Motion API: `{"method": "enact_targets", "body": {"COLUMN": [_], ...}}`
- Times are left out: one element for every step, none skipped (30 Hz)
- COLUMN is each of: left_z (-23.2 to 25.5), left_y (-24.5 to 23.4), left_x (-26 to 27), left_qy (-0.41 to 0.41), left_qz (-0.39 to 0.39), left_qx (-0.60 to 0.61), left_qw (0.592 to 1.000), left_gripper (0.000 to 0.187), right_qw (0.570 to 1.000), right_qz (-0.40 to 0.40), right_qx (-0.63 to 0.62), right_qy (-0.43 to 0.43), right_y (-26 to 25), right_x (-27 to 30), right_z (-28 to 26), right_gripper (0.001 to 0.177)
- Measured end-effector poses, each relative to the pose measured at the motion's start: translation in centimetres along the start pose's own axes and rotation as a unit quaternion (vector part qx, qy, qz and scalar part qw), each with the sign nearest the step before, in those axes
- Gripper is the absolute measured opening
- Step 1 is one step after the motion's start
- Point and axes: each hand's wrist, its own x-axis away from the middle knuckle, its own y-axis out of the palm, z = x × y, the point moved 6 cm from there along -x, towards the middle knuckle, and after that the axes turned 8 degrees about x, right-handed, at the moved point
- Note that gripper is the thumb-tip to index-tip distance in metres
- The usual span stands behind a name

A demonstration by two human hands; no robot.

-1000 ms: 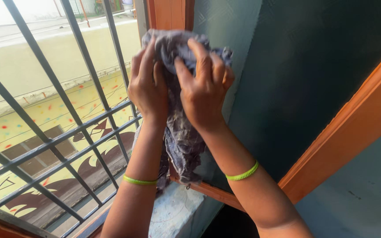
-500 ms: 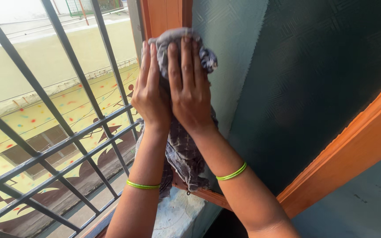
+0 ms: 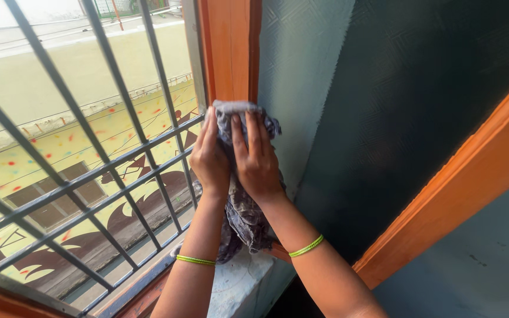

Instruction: The person wipes the metal bars and wooden frame of a window using a wet cloth. They systematically clean the vertical and horizontal bars and the surrounding frame, occasionally dipping the cloth into a nearby pitcher of water.

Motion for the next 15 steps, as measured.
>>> {"method": "enact_targets", "body": {"left_z": [0.0,0.1,0.2,0.5,0.9,1.4,2.0,2.6,3.3,4.0,4.8,5.4,6.0,6.7,7.4], "left_y": [-0.3,-0.7,-1.0,-1.2,-1.4,-1.7,-1.5,-1.4,-1.3,-1.2,-1.2,-1.0,-0.7,-0.5,-0.2], "left_x": [0.4,0.7,0.8,0.8,0.8,0.4,-0.6,-1.7,-3.2,-4.8,-6.5,-8.2,-10.1,-11.9,-13.7], "left_qy": [-0.002,-0.004,-0.017,-0.030,-0.042,-0.044,-0.041,-0.039,-0.025,-0.010,0.003,0.002,0.001,0.000,0.010], "left_qz": [-0.002,-0.005,-0.002,0.001,0.002,0.011,0.020,0.029,0.032,0.035,0.038,0.041,0.046,0.051,0.055], "left_qx": [-0.006,-0.012,-0.009,-0.006,-0.003,0.004,0.016,0.027,0.031,0.035,0.039,0.047,0.055,0.064,0.067], "left_qw": [1.000,1.000,1.000,1.000,0.999,0.999,0.999,0.998,0.999,0.999,0.998,0.998,0.997,0.997,0.996], "left_gripper": [0.039,0.039,0.040,0.040,0.041,0.039,0.037,0.035,0.035,0.034,0.034,0.034,0.035,0.035,0.036], "right_qw": [1.000,1.000,0.999,0.998,0.997,0.996,0.995,0.995,0.995,0.995,0.995,0.995,0.995,0.995,0.994], "right_qz": [0.004,0.008,0.008,0.007,0.006,0.009,0.016,0.023,0.035,0.046,0.056,0.055,0.053,0.051,0.063], "right_qx": [-0.014,-0.027,-0.044,-0.060,-0.077,-0.088,-0.095,-0.101,-0.095,-0.090,-0.084,-0.084,-0.083,-0.083,-0.085], "right_qy": [0.002,0.004,0.010,0.017,0.024,0.019,0.013,0.007,0.004,0.001,-0.003,-0.001,-0.003,-0.004,0.005], "right_y": [-0.4,-0.7,-1.0,-1.3,-1.7,-2.2,-2.8,-3.3,-3.8,-4.3,-4.9,-5.3,-5.7,-6.1,-6.7], "right_x": [0.5,0.8,0.7,0.5,0.1,-0.5,-1.6,-2.9,-4.5,-6.2,-7.8,-9.5,-11.2,-12.9,-14.7], "right_z": [-0.1,-0.1,0.2,0.6,0.8,0.8,1.1,1.3,1.5,1.7,1.8,2.0,2.3,2.4,2.7], "right_gripper": [0.042,0.041,0.042,0.043,0.045,0.045,0.045,0.046,0.045,0.045,0.045,0.043,0.042,0.041,0.042]}}
